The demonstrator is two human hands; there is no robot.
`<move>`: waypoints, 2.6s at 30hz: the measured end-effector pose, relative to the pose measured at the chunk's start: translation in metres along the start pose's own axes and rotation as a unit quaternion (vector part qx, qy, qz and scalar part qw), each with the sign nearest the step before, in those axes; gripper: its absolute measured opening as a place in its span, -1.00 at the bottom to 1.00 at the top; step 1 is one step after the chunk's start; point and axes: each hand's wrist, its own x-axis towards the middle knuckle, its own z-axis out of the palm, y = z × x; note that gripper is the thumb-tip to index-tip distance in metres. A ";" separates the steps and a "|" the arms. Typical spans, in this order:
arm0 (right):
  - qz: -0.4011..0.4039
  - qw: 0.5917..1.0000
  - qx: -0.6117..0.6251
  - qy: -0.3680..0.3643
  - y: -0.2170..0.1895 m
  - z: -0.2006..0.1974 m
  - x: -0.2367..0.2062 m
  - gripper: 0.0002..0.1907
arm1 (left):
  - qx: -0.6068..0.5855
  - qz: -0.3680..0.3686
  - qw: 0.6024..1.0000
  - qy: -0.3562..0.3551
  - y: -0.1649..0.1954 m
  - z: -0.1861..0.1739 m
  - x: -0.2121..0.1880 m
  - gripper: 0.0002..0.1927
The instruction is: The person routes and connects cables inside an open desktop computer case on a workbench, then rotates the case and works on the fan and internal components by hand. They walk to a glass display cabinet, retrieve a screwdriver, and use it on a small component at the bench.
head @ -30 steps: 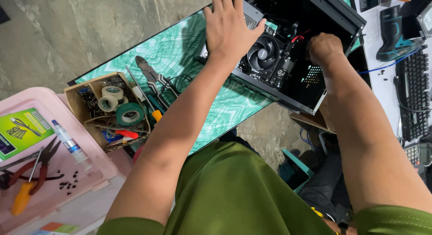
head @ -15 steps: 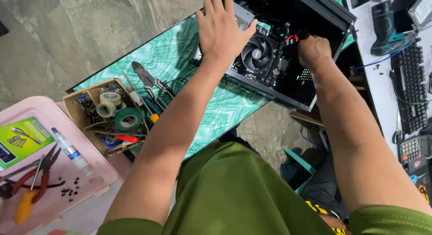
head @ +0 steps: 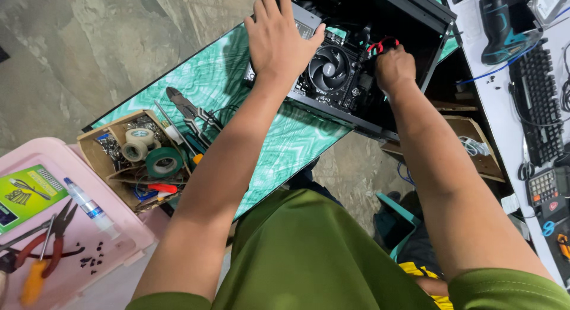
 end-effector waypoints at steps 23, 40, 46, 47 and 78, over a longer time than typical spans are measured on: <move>-0.021 0.994 -0.006 -0.104 0.029 -0.021 0.020 -0.74 | -0.021 -0.004 1.000 -0.007 -0.004 0.004 0.000 -0.16; -0.001 1.000 0.019 -0.003 0.005 -0.006 -0.001 -0.77 | -0.019 -0.004 1.000 -0.008 -0.003 0.005 -0.001 -0.16; 0.001 1.000 -0.003 -0.008 0.003 -0.007 -0.003 -0.81 | -0.011 -0.002 1.000 -0.027 -0.004 0.008 -0.002 -0.21; 0.001 1.000 -0.014 -0.018 0.001 -0.006 -0.004 -0.81 | -0.018 0.000 1.000 -0.018 -0.004 0.009 -0.003 -0.21; -0.027 0.990 0.036 -0.131 0.024 -0.015 0.015 -0.73 | -0.062 0.001 0.998 -0.006 -0.006 0.009 -0.002 -0.36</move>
